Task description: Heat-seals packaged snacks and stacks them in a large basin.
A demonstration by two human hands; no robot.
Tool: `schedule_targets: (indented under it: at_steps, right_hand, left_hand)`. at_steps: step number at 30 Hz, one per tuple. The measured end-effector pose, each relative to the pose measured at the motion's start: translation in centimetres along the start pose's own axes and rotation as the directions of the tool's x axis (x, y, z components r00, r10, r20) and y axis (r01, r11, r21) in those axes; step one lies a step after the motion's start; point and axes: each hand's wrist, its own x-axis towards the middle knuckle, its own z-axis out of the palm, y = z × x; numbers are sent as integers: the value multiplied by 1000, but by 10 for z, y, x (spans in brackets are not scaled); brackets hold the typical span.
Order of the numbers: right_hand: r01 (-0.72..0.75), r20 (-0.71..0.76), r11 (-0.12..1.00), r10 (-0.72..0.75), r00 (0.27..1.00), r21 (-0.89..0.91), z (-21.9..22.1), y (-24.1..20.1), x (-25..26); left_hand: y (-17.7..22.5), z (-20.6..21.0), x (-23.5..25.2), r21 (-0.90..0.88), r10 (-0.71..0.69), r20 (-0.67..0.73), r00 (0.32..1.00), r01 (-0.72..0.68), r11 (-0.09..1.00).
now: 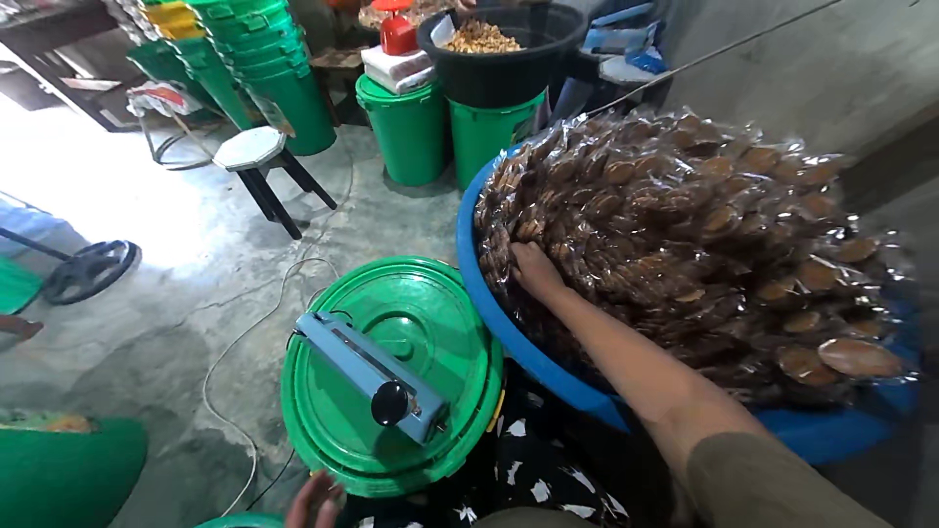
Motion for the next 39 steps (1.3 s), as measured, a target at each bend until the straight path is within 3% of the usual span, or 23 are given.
schedule_targets:
  at_steps: [3, 6, 9, 12, 14, 16, 18, 19, 21, 23, 26, 28, 31, 35, 37, 39]
  right_hand:
    - [99, -18, 995, -99, 995, -31, -2, 6, 3]
    - [377, -158, 925, -380, 912, -46, -15, 11, -3]
    - [516, -436, 856, -448, 780, 43, -40, -26, -43]
    - [491, -477, 858, -370, 797, 154, -48, -90, -113]
    - [441, -344, 781, -307, 888, 442, -33, -125, -155]
    - [178, -38, 586, -244, 969, 790, -9, -145, -182]
    - [-151, 238, 409, -172, 956, 900, 15, -153, -193]
    - [-240, 315, 393, -138, 939, 888, 25, -154, -193]
    - [-249, 369, 546, -120, 922, 800, 43, -155, -186]
    - [-132, 362, 730, -166, 917, 670, 52, -165, -174]
    - [26, 307, 867, -205, 930, 498, 54, -196, -151]
    - [72, 296, 898, -217, 930, 433, 68, -207, -131]
    - [86, 417, 948, -215, 883, 305, 74, -217, -98]
    - [73, 493, 911, -285, 822, 405, 24, -237, -63]
    - [240, 572, 898, -423, 702, 369, -6, -248, -72]
    - [447, 686, 882, -419, 595, 151, -13, -261, -95]
  left_hand:
    - [30, 39, 3, -51, 157, 237, 959, -149, 988]
    - [45, 62, 1, -134, 299, 432, 851, -267, 954]
    - [59, 77, -4, -340, 298, 489, 820, -135, 931]
    - [59, 100, 3, -549, 317, 490, 812, 5, 836]
    - [54, 114, 13, -568, 301, 508, 807, 51, 821]
    - [48, 120, 18, -574, 208, 515, 832, 155, 804]
    - [41, 120, 17, -645, 76, 455, 887, 270, 715]
    - [36, 118, 15, -668, 9, 413, 911, 296, 683]
    - [27, 110, 12, -653, -86, 337, 937, 299, 696]
    - [25, 102, 15, -587, -150, 254, 956, 276, 761]
    - [26, 94, 33, -405, -202, -8, 979, 182, 896]
    - [13, 89, 52, -322, -180, -135, 974, 128, 938]
    - [5, 84, 75, -316, -220, -161, 962, 160, 935]
    - [11, 64, 102, -307, -216, -138, 967, 165, 937]
    - [13, 52, 116, -271, -218, -144, 965, 173, 947]
    - [15, 43, 127, -245, -226, -142, 964, 187, 951]
